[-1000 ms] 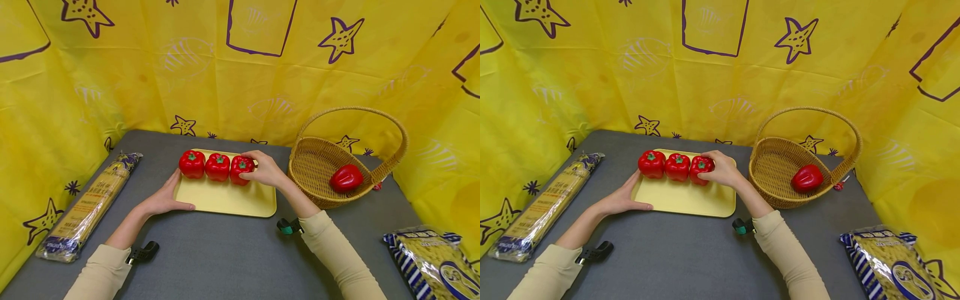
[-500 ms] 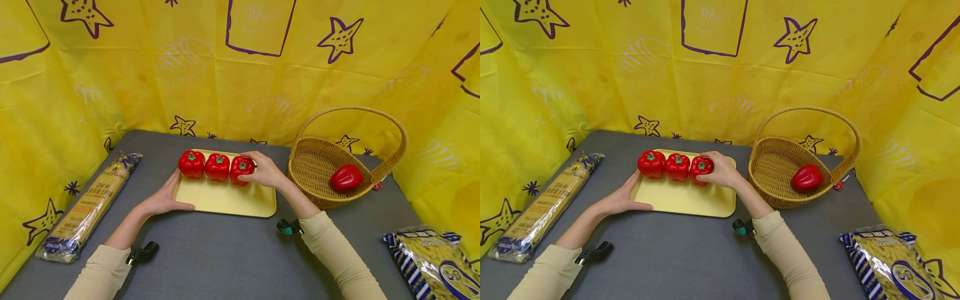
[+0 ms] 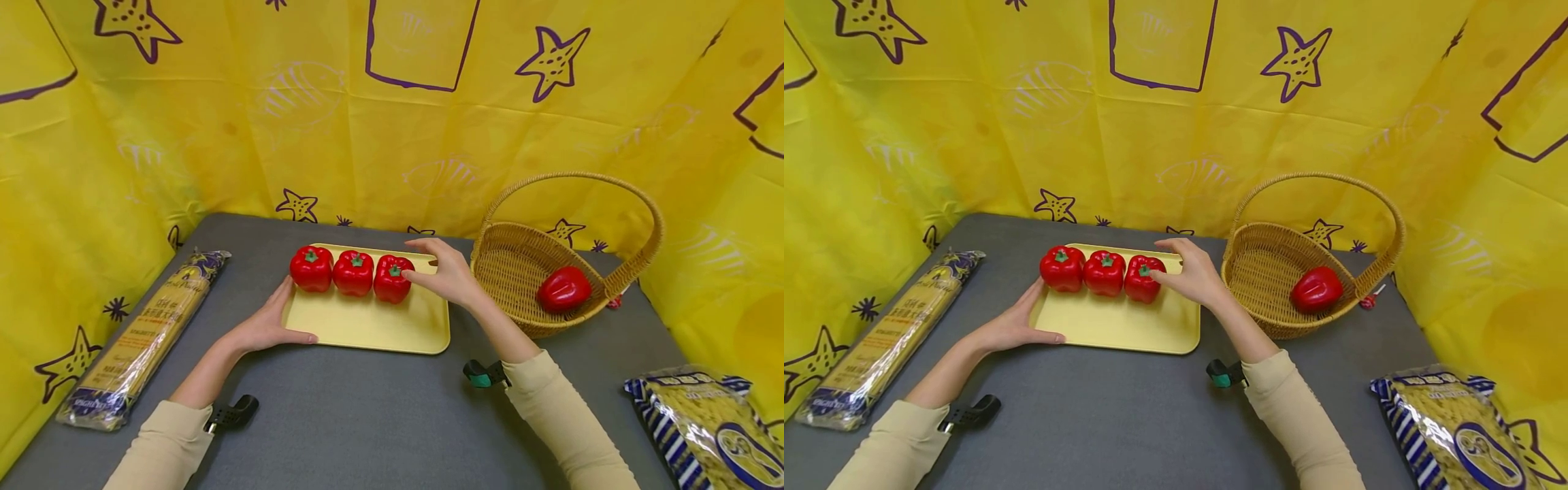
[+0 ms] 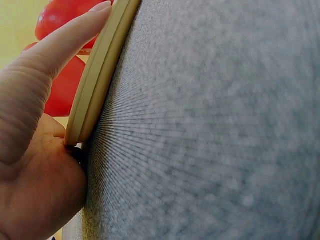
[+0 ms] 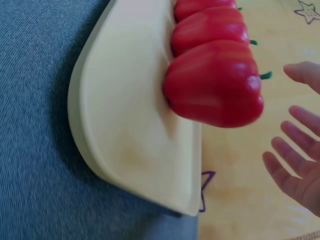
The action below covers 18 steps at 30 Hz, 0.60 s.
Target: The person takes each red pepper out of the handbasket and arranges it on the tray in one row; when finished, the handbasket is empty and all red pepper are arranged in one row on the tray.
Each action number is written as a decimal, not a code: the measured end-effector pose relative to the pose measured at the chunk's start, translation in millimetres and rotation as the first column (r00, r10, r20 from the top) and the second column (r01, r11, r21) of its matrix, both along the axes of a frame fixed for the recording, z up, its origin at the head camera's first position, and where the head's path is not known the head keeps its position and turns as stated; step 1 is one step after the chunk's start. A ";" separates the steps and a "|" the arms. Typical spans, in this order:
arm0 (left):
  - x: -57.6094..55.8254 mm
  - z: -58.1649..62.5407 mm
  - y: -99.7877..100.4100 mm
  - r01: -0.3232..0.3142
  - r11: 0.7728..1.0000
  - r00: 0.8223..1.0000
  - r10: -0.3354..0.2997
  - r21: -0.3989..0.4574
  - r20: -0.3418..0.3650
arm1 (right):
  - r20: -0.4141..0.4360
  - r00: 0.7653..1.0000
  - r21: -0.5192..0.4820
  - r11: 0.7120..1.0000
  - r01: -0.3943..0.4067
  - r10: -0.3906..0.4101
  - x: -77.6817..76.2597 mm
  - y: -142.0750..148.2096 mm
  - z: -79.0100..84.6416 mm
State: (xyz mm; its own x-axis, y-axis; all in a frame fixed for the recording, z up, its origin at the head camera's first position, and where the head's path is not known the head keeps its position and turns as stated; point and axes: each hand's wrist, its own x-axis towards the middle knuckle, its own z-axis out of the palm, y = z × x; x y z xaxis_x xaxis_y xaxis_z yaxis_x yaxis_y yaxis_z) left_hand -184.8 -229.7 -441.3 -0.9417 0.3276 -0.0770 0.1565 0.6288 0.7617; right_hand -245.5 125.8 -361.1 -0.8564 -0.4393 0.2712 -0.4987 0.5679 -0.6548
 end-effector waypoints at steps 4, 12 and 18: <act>0.0 0.3 0.6 -0.002 1.000 1.000 0.002 -0.004 -0.002 | -0.030 0.999 -0.032 0.999 0.034 -0.035 3.9 11.5 5.6; -0.5 0.8 1.1 -0.004 1.000 1.000 0.004 -0.017 0.000 | -0.071 0.989 -0.084 0.989 0.121 -0.127 11.4 39.7 15.0; 0.2 2.1 1.3 -0.003 1.000 1.000 0.003 -0.015 0.001 | -0.083 0.973 -0.102 0.973 0.205 -0.214 16.0 62.7 19.1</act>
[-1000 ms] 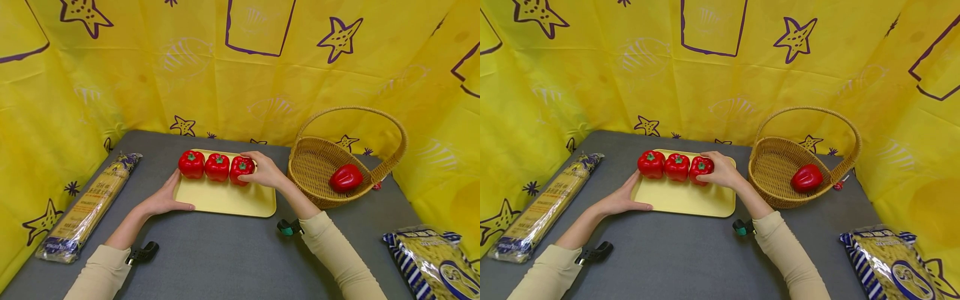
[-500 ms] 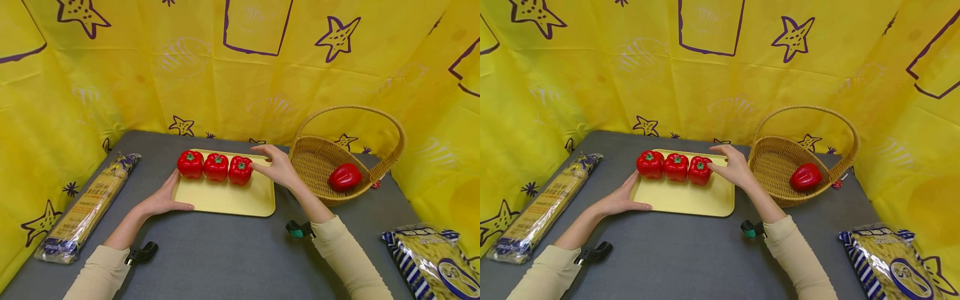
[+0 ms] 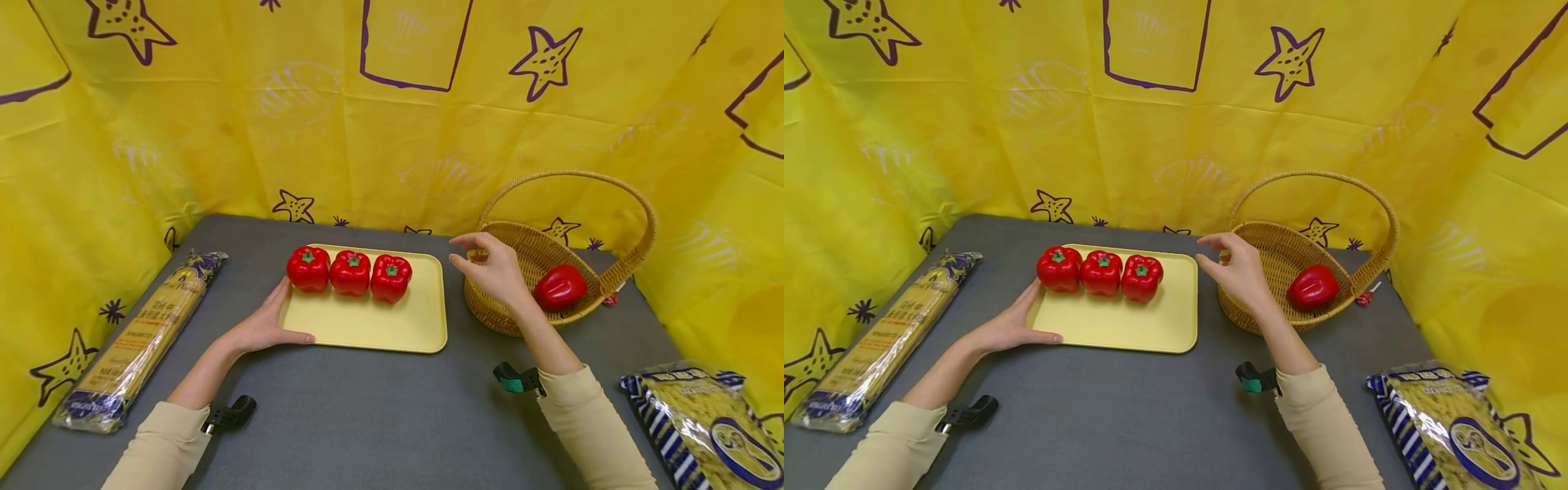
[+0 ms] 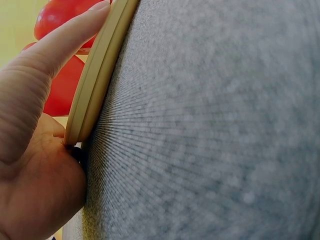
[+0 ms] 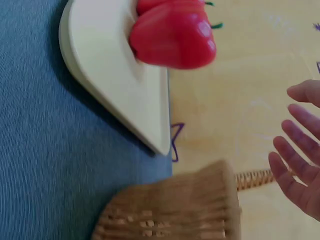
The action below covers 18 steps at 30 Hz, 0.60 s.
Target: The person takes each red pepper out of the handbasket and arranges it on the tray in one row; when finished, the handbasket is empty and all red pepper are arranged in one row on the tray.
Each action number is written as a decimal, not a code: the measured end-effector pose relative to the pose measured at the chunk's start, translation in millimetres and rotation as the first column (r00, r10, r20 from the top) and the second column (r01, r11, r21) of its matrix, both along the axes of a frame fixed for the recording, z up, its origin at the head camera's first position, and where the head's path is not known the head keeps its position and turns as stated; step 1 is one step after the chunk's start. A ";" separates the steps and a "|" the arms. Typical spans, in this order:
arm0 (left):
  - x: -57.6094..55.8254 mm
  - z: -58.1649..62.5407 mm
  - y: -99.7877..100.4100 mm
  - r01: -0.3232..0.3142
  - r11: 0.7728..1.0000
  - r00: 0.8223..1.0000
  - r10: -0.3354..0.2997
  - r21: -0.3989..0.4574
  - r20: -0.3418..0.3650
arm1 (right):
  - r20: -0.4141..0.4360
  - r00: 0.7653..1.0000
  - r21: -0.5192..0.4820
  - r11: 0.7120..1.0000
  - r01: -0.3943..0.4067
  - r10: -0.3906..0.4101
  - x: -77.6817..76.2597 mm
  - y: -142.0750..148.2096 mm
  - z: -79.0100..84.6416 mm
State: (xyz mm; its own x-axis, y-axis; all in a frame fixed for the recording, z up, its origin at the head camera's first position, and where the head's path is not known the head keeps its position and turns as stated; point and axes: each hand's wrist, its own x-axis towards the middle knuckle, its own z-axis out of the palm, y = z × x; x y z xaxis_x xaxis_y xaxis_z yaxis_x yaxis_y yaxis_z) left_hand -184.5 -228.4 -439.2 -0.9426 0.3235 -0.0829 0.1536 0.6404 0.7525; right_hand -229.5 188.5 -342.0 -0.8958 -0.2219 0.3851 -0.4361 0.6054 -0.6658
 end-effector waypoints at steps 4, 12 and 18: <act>0.8 0.3 -0.2 0.000 1.000 1.000 0.000 -0.002 -0.003 | -0.004 0.999 0.006 0.999 0.032 -0.032 2.4 14.0 1.2; 1.3 0.4 -0.8 0.004 1.000 1.000 -0.004 -0.007 0.004 | 0.017 0.995 0.102 0.990 0.101 -0.103 5.8 42.8 4.9; 0.9 0.0 -1.1 0.005 1.000 1.000 -0.005 -0.011 -0.002 | 0.047 0.985 0.190 0.969 0.157 -0.169 11.0 64.9 6.6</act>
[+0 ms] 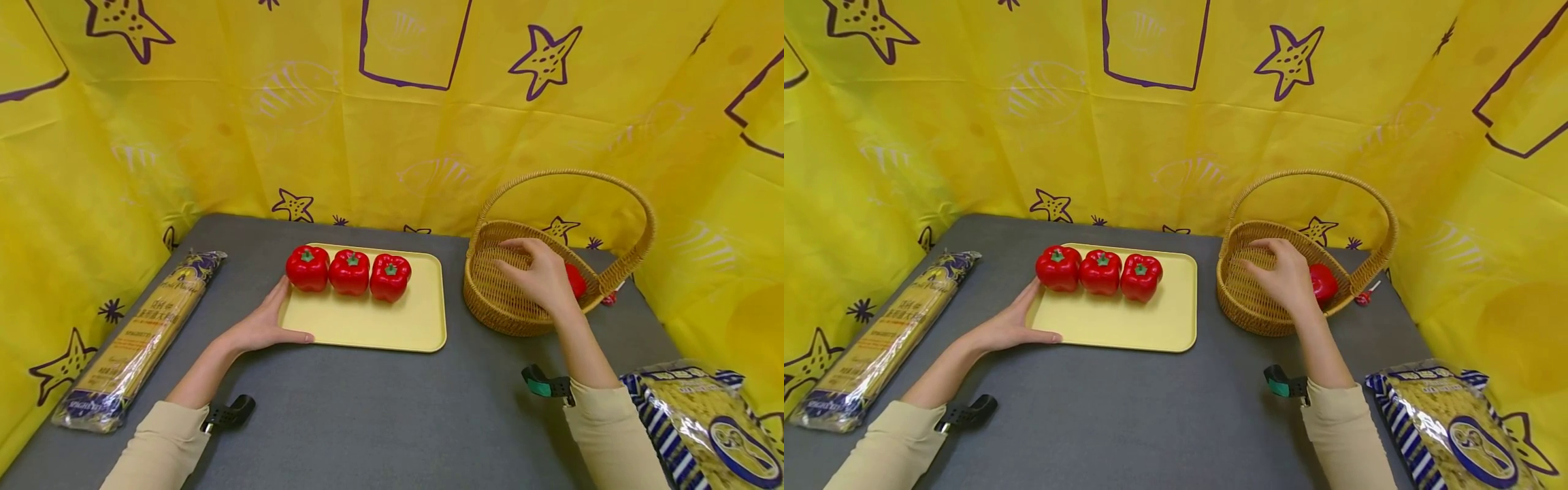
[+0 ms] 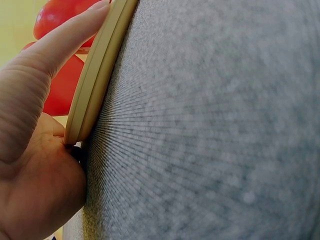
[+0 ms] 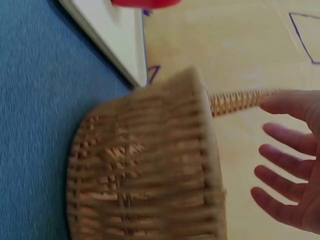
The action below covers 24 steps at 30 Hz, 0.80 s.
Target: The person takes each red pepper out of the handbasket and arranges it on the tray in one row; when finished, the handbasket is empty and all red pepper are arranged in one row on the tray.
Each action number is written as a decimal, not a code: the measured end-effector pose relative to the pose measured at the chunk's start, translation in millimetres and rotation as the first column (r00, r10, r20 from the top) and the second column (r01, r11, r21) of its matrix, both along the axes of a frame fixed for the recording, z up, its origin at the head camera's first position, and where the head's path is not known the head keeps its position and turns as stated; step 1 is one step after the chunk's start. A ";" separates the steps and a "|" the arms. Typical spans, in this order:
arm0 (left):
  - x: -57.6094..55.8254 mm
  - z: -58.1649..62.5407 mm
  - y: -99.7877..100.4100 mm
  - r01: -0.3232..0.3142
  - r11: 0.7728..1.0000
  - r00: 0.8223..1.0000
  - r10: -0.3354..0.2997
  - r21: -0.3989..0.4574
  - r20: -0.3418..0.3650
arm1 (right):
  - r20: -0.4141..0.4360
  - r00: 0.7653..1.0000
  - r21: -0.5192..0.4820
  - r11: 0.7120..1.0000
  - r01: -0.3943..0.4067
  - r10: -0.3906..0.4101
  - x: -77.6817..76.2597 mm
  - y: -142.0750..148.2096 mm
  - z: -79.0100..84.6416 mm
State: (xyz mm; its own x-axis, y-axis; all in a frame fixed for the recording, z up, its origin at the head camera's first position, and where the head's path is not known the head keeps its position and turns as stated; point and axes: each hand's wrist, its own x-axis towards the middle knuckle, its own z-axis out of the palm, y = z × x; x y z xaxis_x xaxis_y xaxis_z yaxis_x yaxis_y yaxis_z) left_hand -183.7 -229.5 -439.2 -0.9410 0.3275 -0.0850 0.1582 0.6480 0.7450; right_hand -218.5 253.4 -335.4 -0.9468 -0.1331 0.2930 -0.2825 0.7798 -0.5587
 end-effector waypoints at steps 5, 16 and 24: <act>0.2 0.3 -0.1 -0.001 1.000 1.000 0.001 0.005 0.000 | 0.030 0.999 0.066 0.998 0.024 -0.026 4.3 16.0 1.9; 1.5 1.7 0.4 -0.009 1.000 1.000 0.009 -0.001 0.015 | 0.093 0.988 0.172 0.979 0.108 -0.126 4.7 40.1 1.3; 0.4 0.8 0.6 -0.006 1.000 1.000 0.006 0.002 0.006 | 0.187 0.955 0.280 0.944 0.174 -0.231 1.9 54.1 3.2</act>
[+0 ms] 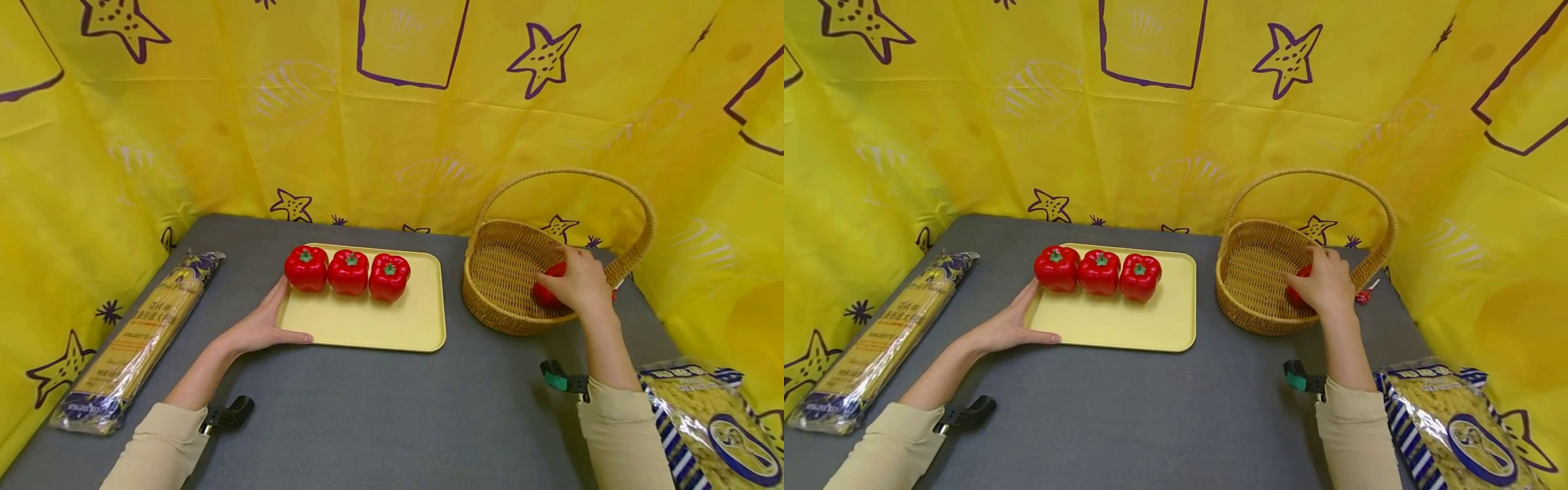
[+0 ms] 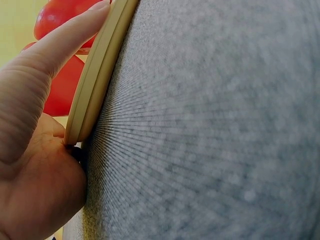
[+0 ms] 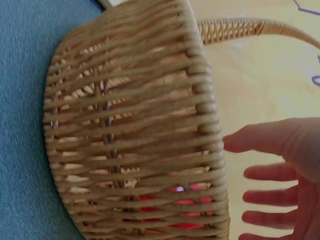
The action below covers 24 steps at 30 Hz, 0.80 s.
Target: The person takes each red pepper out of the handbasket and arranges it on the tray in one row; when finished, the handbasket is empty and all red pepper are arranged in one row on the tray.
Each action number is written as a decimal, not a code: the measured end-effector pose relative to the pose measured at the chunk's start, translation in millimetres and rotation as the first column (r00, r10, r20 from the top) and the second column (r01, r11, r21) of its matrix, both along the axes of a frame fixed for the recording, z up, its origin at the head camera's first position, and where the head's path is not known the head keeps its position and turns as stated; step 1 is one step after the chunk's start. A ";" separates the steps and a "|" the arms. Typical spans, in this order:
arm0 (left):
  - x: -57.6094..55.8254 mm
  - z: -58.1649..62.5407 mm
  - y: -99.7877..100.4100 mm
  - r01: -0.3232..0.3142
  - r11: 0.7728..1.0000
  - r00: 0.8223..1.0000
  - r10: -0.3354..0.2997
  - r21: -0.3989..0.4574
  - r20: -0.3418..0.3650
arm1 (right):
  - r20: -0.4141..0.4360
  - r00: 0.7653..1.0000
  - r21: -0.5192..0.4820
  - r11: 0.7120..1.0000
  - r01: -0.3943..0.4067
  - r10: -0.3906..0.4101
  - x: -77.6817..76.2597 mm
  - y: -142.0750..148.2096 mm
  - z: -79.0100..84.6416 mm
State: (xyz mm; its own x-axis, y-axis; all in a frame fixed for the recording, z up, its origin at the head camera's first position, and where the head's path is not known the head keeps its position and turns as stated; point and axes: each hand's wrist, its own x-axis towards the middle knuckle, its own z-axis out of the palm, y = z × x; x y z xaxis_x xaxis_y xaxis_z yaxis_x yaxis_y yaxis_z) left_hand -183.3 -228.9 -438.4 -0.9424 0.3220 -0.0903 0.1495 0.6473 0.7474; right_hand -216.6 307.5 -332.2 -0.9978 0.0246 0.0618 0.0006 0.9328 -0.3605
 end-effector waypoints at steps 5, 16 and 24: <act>0.2 0.1 0.1 0.002 1.000 1.000 -0.002 0.004 -0.002 | 0.071 0.996 0.032 0.998 0.049 -0.051 -1.9 6.6 -2.7; 0.6 1.9 0.9 0.000 1.000 1.000 0.000 0.004 0.002 | 0.141 0.987 0.061 0.995 0.073 -0.081 -10.2 15.2 -17.1; 0.0 0.3 0.0 -0.001 1.000 1.000 0.001 0.000 0.003 | 0.118 0.993 0.000 1.000 -0.020 0.020 -18.3 13.6 -23.7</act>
State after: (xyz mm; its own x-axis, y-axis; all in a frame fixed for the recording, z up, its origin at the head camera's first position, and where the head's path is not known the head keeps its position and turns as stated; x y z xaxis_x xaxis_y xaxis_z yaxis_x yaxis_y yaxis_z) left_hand -183.3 -228.9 -438.1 -0.9424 0.3212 -0.0934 0.1465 0.6473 0.7480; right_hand -235.0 321.1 -355.9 -0.9984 0.0041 -0.0568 0.0242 0.9336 -0.3574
